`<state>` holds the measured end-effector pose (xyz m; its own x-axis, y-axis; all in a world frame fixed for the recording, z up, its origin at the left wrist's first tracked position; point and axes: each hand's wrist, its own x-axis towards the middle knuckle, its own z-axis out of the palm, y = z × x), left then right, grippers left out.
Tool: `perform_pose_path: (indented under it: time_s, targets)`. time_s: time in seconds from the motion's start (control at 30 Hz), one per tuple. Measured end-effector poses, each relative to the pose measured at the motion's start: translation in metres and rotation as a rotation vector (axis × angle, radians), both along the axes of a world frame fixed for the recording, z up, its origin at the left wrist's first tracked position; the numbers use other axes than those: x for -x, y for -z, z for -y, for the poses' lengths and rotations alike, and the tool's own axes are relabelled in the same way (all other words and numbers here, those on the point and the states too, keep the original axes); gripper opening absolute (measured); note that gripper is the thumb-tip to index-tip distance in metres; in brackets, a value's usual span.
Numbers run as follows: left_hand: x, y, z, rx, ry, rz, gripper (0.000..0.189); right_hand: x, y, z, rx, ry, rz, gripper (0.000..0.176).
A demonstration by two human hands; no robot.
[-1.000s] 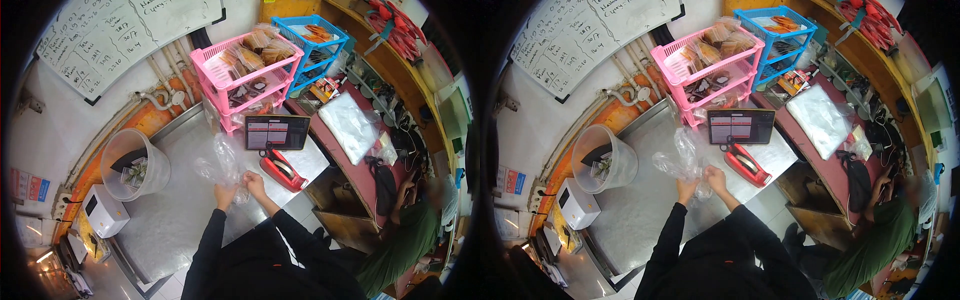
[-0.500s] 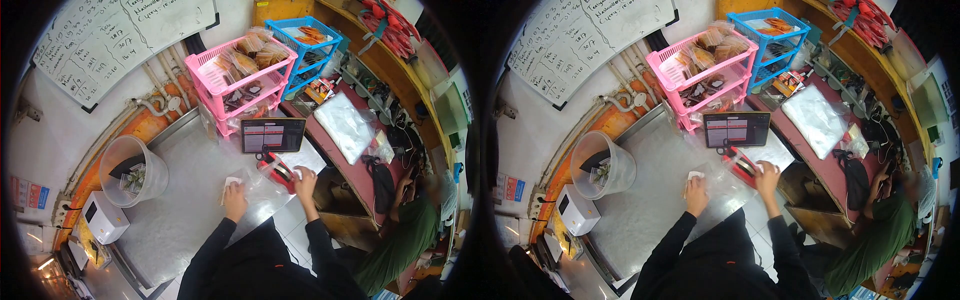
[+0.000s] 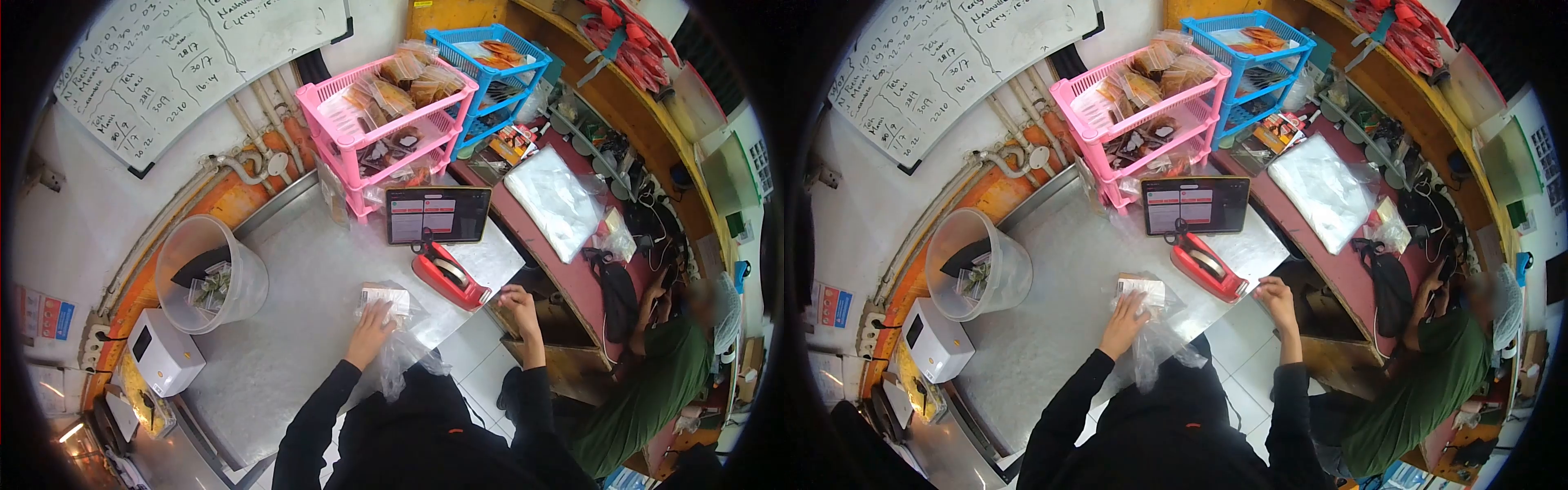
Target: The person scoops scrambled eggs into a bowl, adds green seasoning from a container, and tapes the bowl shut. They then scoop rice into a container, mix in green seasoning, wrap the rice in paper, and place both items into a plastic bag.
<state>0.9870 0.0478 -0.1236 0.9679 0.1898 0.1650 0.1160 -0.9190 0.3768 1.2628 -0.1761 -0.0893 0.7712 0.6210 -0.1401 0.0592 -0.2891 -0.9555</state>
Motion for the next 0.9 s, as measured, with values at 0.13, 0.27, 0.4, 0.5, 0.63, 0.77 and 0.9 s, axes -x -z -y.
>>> perform_pose_path:
  time_s: [0.13, 0.27, 0.4, 0.5, 0.63, 0.77, 0.9]
  targets:
    - [-0.001, 0.000, 0.022, -0.076, -0.227, -0.066, 0.020, 0.008, 0.059, 0.025, 0.258, 0.066, -0.281, 0.012]
    - [-0.009, 0.002, 0.036, -0.073, -0.340, -0.033, 0.024, 0.055, 0.071, 0.012, 0.305, -0.062, -0.612, 0.015]
    - [-0.011, 0.004, 0.038, -0.054, -0.358, -0.068, 0.022, 0.061, 0.015, -0.016, -0.038, -0.166, -0.194, 0.010]
    - [-0.015, 0.010, 0.035, -0.129, -0.355, -0.071, 0.020, 0.035, -0.020, -0.044, 0.147, -0.046, 0.353, 0.022]
    - [-0.017, 0.019, 0.034, -0.175, -0.370, -0.020, 0.017, 0.012, -0.002, -0.053, 0.390, -0.188, 0.625, 0.059]
    - [-0.015, 0.025, 0.034, -0.207, -0.381, 0.010, 0.015, 0.002, 0.002, -0.050, 0.352, -0.211, 0.291, 0.063]
    - [-0.016, 0.026, 0.033, -0.230, -0.373, 0.018, 0.015, -0.007, -0.011, -0.027, -0.012, -0.116, -0.081, 0.062]
